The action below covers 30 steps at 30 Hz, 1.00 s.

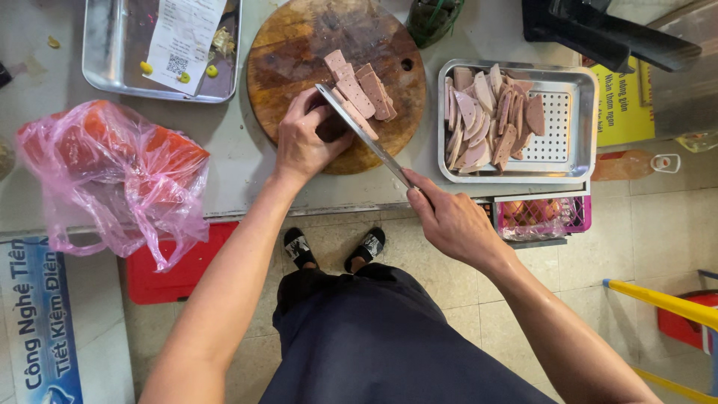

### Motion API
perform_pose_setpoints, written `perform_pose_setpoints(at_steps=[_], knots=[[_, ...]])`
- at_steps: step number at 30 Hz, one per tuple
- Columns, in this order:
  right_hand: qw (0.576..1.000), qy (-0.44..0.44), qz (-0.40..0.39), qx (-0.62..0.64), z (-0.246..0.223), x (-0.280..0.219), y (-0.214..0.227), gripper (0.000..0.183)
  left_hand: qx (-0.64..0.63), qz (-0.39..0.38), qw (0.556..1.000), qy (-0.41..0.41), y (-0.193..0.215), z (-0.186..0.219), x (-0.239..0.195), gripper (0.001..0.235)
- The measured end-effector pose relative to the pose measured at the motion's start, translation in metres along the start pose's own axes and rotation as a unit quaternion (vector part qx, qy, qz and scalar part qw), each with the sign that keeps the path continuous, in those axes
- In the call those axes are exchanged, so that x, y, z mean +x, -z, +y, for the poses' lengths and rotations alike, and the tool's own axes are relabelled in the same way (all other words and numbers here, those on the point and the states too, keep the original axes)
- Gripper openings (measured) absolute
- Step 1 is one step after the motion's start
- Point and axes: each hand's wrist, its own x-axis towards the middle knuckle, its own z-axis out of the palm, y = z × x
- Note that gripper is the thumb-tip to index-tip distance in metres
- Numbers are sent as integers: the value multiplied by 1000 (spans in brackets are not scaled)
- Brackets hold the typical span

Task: The person slices a block of processed meat into thin pieces on a wooden cutting board and places them into a metal tray. Then, the person slices a tomato into thin rounds on the same board.

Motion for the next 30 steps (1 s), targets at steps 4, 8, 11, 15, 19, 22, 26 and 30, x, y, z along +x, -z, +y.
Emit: perform_pose_setpoints(at_steps=[4, 8, 11, 15, 19, 22, 26, 30], knots=[[997, 65, 33, 26, -6, 39, -2, 50, 21, -12, 1000, 14, -3, -2, 0, 38], [990, 98, 57, 83, 1, 57, -6, 49, 25, 10, 1000, -7, -3, -3, 0, 42], [994, 64, 48, 79, 6, 37, -5, 50, 3, 4, 1000, 15, -2, -1, -1, 41], [999, 28, 31, 22, 4, 4, -2, 51, 6, 14, 1000, 10, -2, 2, -3, 44], [1000, -6, -1, 12, -1, -6, 2, 53, 4, 16, 1000, 7, 0, 2, -1, 44], [999, -33, -24, 5, 3, -8, 2, 54, 9, 7, 1000, 10, 0, 2, -1, 44], [1000, 12, -12, 13, 5, 5, 1, 53, 3, 3, 1000, 4, 0, 1, -1, 43], [996, 81, 16, 35, -8, 42, 4, 52, 26, 1, 1000, 7, -1, -1, 1, 42]])
